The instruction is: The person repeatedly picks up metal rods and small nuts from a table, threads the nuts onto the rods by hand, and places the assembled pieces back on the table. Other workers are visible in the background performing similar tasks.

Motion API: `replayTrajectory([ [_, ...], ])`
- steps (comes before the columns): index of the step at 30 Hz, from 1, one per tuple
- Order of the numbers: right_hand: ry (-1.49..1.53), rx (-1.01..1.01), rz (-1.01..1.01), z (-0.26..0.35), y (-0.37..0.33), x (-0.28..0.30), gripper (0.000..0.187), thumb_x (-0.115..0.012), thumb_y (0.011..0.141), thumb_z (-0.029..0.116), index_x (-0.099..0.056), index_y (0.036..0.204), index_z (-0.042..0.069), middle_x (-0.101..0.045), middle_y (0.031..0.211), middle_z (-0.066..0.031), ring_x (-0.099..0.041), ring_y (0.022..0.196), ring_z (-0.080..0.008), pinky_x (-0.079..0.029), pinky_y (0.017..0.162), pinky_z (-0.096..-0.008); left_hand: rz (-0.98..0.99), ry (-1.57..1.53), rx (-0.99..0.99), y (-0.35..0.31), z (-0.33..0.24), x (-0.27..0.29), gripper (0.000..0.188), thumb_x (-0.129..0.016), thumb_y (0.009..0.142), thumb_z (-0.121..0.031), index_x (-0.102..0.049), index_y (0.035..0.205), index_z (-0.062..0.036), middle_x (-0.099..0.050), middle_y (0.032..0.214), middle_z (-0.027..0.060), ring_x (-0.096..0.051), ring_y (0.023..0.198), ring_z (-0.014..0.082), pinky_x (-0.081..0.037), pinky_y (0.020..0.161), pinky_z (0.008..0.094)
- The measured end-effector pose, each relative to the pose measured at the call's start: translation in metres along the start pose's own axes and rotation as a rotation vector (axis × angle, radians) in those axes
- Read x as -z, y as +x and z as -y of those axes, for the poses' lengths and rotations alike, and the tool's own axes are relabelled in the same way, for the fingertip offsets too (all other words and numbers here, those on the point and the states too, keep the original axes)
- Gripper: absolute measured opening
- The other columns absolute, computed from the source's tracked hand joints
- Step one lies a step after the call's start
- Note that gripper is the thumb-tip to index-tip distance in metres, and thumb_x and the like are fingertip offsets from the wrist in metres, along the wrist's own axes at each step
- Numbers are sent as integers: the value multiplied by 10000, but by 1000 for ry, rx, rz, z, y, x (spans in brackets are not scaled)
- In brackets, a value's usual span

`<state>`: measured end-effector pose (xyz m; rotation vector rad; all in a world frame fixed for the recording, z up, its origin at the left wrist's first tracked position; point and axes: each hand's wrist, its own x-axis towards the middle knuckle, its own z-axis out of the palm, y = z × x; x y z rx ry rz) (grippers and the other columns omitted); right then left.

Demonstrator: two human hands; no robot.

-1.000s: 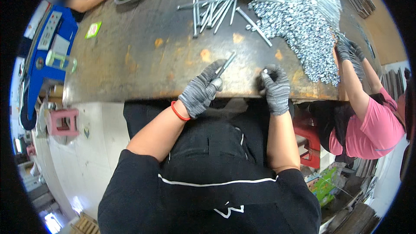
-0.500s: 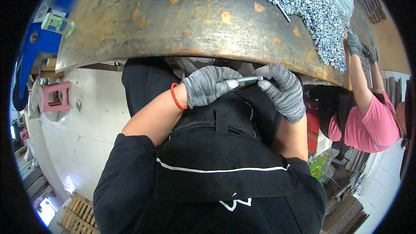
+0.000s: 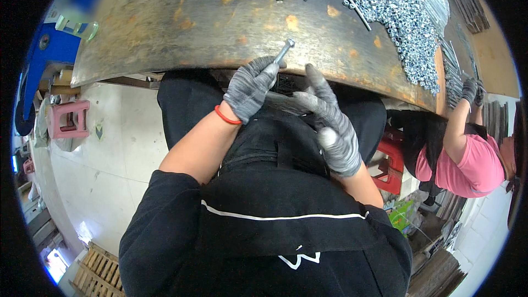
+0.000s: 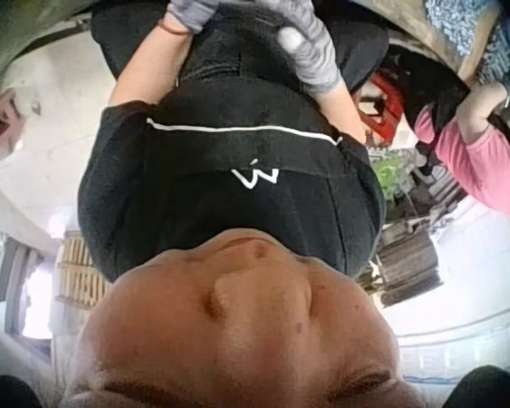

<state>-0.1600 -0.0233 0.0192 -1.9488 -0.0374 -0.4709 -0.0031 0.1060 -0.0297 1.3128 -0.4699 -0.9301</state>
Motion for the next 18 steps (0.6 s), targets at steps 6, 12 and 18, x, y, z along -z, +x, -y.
replayTrajectory([
  [6, -180, -286, -139, -23, -10, 8, 140, -629, 823, 85, -614, 941, 11, -594, 886, -137, -592, 852, -269, -465, 794, -329, 429, 442, -123, -8, 28, -4, 293, -571, 880, -194, -619, 1108, -16, -657, 1024, 138, -609, 951, 228, -457, 858, 325],
  [12, -321, -548, -201, -67, -24, 15, 345, -660, 794, 96, -547, 1111, 24, -620, 827, -127, -611, 763, -267, -487, 727, -318, 421, 1070, -236, 36, 55, -15, 296, -488, 904, -311, -622, 1114, -151, -653, 949, 136, -607, 902, 327, -476, 801, 383],
  [18, -461, -547, -411, -64, -6, 65, 366, -665, 814, 193, -580, 1134, 36, -605, 764, -85, -565, 658, -167, -479, 652, -293, 376, 1357, 69, 115, 177, 2, 585, -496, 855, -397, -394, 1368, -135, -363, 1422, 156, -336, 1308, 322, -270, 1078, 404],
])
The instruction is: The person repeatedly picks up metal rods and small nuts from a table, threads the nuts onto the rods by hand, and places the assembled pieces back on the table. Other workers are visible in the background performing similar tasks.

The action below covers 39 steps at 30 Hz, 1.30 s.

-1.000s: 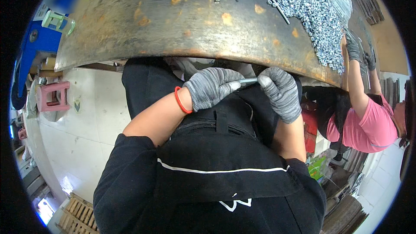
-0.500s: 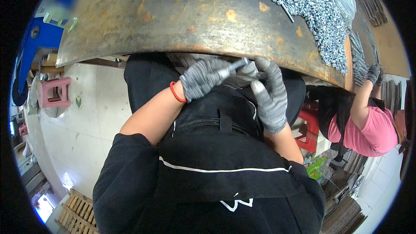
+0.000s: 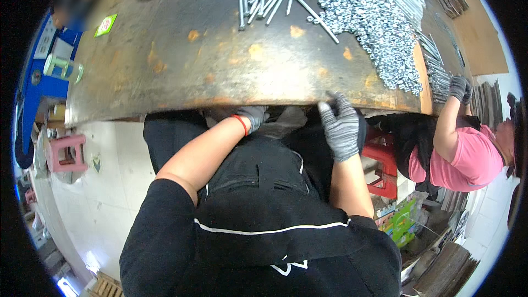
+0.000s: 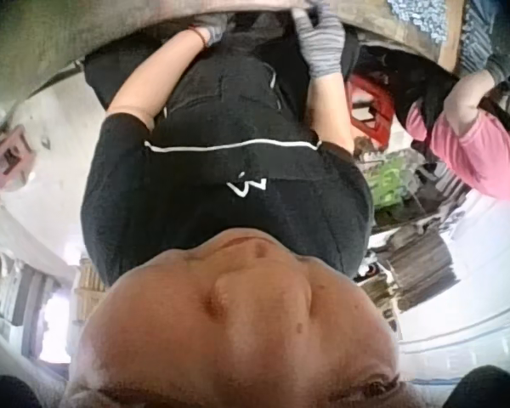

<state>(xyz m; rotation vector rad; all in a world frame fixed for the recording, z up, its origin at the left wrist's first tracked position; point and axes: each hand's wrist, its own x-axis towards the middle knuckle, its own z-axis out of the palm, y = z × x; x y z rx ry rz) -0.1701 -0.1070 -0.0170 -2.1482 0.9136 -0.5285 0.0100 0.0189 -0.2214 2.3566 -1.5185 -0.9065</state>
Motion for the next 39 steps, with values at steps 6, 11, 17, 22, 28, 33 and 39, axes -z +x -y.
replayTrajectory([
  [6, -306, -295, -199, -77, 112, 38, 620, -660, 808, 272, -399, 1335, 74, -579, 1191, -183, -603, 1012, -290, -472, 863, -378, 621, -88, -465, -57, -119, 106, 399, -556, 877, -276, -537, 1223, -80, -585, 1164, 189, -548, 1103, 319, -416, 955, 376],
  [11, -588, -445, -88, -65, 182, 49, 674, -574, 813, 445, -402, 1354, 82, -558, 1206, -228, -562, 1101, -330, -441, 930, -429, 314, -332, -602, -33, -151, 203, 341, -528, 910, -303, -579, 1132, -49, -597, 1127, 157, -565, 1057, 288, -426, 936, 374],
  [17, -492, -241, -227, -78, 178, 36, 325, -571, 821, 341, -614, 1025, 93, -637, 988, -198, -626, 899, -351, -487, 790, -442, -484, 260, -414, 105, -150, 233, 276, -558, 828, -203, -611, 1084, -114, -596, 1091, 138, -566, 1011, 319, -457, 894, 382],
  [22, -162, -53, -322, -91, 165, 38, 254, -604, 795, 248, -607, 985, 80, -642, 923, -184, -626, 834, -315, -485, 774, -392, -317, 415, -354, 137, -172, 243, 291, -538, 833, -315, -647, 1000, -102, -608, 1047, 165, -595, 979, 316, -468, 844, 397],
  [28, -52, 21, -332, -105, 152, 29, 269, -618, 765, 175, -619, 983, 17, -644, 915, -176, -629, 836, -291, -491, 777, -377, -376, 559, -659, 143, -149, 251, 229, -522, 826, -165, -640, 1009, -97, -621, 977, 150, -611, 911, 317, -473, 814, 415],
  [33, 148, 96, -364, -123, 158, 18, 234, -617, 782, 120, -597, 987, 8, -617, 917, -150, -587, 848, -260, -466, 826, -370, -749, -235, -584, 130, -133, 275, 198, -548, 845, -68, -621, 1028, -62, -652, 915, 100, -616, 821, 229, -480, 754, 342],
  [39, 406, 10, -365, -103, 125, 19, 323, -626, 858, 252, -575, 1063, 8, -611, 936, -102, -567, 836, -201, -461, 762, -318, -1081, -428, -877, 24, -150, 294, 305, -577, 844, -12, -593, 1142, -70, -645, 1041, 97, -610, 991, 210, -474, 871, 311],
])
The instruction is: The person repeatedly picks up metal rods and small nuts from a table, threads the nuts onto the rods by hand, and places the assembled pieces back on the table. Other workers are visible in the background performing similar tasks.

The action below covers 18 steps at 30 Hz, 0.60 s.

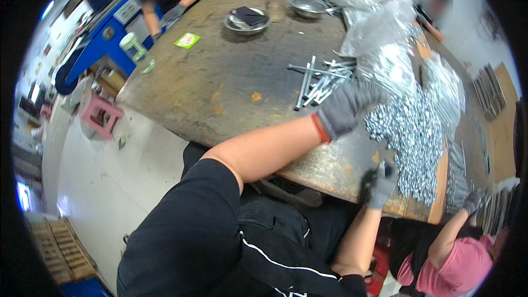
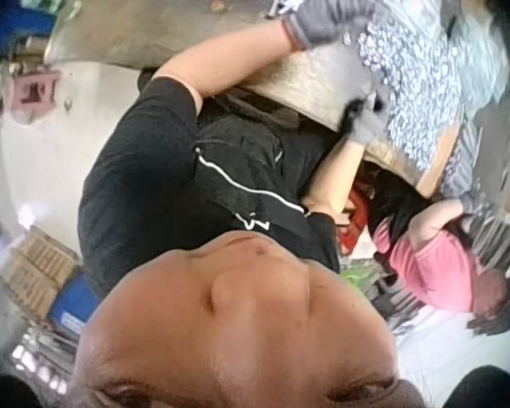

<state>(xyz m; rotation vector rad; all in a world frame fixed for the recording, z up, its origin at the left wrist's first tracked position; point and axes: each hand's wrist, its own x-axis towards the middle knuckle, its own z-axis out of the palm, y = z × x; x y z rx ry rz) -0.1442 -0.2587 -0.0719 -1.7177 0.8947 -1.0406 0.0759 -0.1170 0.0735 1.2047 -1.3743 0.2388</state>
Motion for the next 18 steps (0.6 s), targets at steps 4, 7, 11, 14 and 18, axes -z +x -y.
replayTrajectory([
  [4, 271, -33, 272, 88, -82, -15, 185, -621, 863, 166, -579, 988, 36, -545, 769, -30, -491, 593, -95, -390, 516, -221, 253, 177, 158, -78, -56, 36, 336, -534, 877, -99, -583, 1208, -129, -633, 1077, 99, -598, 957, 252, -469, 871, 351],
  [7, 458, -34, 414, 119, -129, -36, 145, -602, 876, 148, -584, 980, 49, -552, 719, -32, -493, 540, -101, -404, 472, -225, 498, -49, 658, -150, -80, 49, 319, -469, 927, -242, -592, 1166, -70, -615, 1124, 136, -560, 1069, 279, -430, 930, 363],
  [11, 365, -160, 651, 139, -158, -33, 149, -659, 825, 111, -601, 945, 45, -586, 749, -24, -520, 588, -74, -428, 533, -207, 548, -357, 869, -191, -114, 65, 296, -483, 934, -274, -606, 1082, -50, -634, 904, 73, -592, 869, 206, -466, 803, 311],
  [14, 261, -124, 825, 151, -163, -33, 162, -664, 835, 148, -610, 949, 46, -590, 764, -17, -515, 607, -68, -424, 561, -205, 408, -614, 1147, -201, -135, 81, 264, -507, 929, -262, -609, 1037, -45, -565, 737, -19, -506, 649, 77, -438, 621, 227],
  [18, 88, 237, 898, 163, -162, -33, 160, -676, 805, 103, -635, 947, 39, -621, 847, -67, -600, 787, -188, -479, 727, -285, 500, -565, 1115, -200, -145, 99, 261, -489, 939, -272, -625, 963, -50, -564, 690, -20, -497, 586, 69, -435, 577, 229],
])
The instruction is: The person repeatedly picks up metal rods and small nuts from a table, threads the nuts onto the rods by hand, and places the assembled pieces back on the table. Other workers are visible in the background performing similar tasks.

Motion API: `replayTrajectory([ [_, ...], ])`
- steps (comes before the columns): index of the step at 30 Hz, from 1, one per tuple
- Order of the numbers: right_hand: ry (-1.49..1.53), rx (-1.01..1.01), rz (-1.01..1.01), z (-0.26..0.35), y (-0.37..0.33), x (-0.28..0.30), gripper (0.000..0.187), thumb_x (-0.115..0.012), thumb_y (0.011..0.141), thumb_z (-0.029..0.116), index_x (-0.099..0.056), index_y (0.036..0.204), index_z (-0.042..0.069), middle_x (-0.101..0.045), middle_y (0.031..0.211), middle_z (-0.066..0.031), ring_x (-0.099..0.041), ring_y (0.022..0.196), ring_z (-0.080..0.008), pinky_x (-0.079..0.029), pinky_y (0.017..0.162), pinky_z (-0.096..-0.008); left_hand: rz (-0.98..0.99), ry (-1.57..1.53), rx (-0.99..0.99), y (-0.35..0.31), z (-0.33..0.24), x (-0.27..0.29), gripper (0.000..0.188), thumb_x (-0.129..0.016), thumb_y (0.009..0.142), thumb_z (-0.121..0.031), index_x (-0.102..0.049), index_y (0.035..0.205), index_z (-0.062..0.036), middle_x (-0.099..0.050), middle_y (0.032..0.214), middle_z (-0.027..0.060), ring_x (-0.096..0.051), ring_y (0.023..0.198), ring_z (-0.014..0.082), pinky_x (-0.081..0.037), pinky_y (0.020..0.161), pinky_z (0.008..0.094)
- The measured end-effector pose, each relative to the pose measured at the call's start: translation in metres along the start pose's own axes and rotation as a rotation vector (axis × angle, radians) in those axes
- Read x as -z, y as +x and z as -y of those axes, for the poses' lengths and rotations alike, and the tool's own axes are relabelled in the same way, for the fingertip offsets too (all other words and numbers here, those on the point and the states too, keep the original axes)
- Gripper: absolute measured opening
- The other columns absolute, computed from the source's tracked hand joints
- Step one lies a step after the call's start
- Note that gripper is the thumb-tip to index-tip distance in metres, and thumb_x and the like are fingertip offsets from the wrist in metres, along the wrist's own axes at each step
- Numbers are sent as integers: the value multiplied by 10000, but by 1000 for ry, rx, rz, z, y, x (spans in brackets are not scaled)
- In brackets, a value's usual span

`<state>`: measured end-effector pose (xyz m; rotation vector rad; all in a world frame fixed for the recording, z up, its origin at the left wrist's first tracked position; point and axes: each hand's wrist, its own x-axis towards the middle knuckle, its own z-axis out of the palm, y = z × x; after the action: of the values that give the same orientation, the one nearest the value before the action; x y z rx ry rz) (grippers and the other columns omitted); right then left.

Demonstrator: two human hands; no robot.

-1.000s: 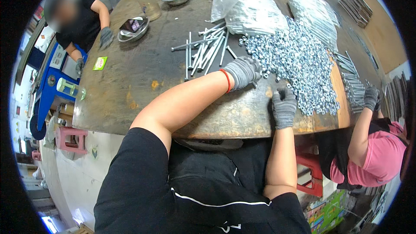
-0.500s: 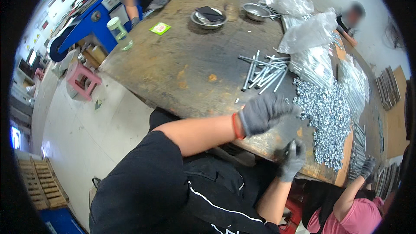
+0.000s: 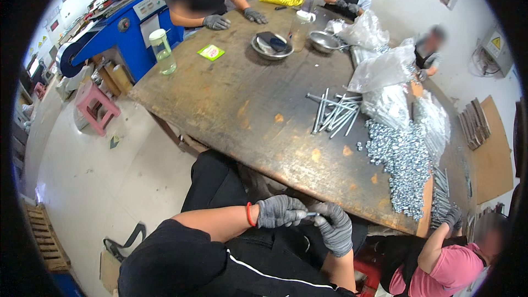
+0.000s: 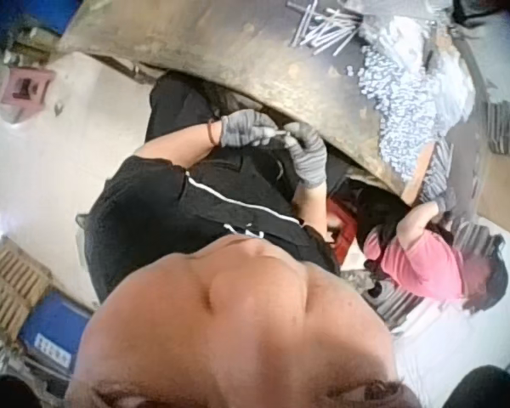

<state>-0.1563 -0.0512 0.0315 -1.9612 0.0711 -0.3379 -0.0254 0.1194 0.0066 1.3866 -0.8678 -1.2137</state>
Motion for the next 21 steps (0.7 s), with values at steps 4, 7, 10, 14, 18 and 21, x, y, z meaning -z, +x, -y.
replayTrajectory([
  [4, -58, -13, -11, 14, -5, 2, 157, -673, 801, 131, -649, 931, 46, -632, 854, -102, -621, 799, -242, -485, 741, -309, 7, 98, -8, -7, -14, -2, 251, -499, 941, -249, -634, 1023, -54, -583, 721, -26, -505, 618, 52, -447, 593, 214],
  [7, -326, 9, -26, 33, -3, 1, 180, -630, 842, 226, -656, 851, 48, -619, 772, -132, -612, 720, -288, -485, 670, -336, -65, 429, -240, -1, -10, -7, 291, -514, 927, -278, -623, 1080, -57, -648, 881, 83, -608, 781, 206, -486, 737, 316],
  [10, -514, 20, -197, 21, -10, -7, 264, -588, 865, 297, -649, 772, 57, -592, 694, -148, -583, 653, -332, -464, 599, -373, -80, 560, -262, 0, -21, -15, 314, -513, 918, -300, -619, 1084, -55, -638, 1010, 152, -600, 937, 311, -464, 849, 388],
  [14, -535, -18, -259, 21, -12, -11, 268, -591, 859, 306, -641, 740, 71, -585, 668, -140, -575, 624, -336, -449, 570, -391, -197, 423, -400, 7, 12, -31, 317, -497, 934, -311, -622, 1068, -53, -643, 888, 81, -603, 810, 212, -479, 767, 329],
  [18, -320, 164, -138, 43, -3, -3, 245, -628, 846, 270, -588, 762, 43, -565, 669, -114, -545, 599, -289, -443, 576, -345, 41, -132, -113, -2, -10, -24, 309, -504, 938, -328, -635, 1004, -56, -558, 722, -30, -492, 651, 59, -431, 608, 220],
  [21, -360, 217, -39, 49, -6, 2, 210, -661, 814, 259, -610, 822, 56, -584, 722, -101, -574, 649, -284, -459, 604, -339, 208, -177, 2, -5, -17, -10, 286, -513, 932, -326, -636, 958, -69, -533, 663, -35, -453, 562, 47, -387, 514, 200],
])
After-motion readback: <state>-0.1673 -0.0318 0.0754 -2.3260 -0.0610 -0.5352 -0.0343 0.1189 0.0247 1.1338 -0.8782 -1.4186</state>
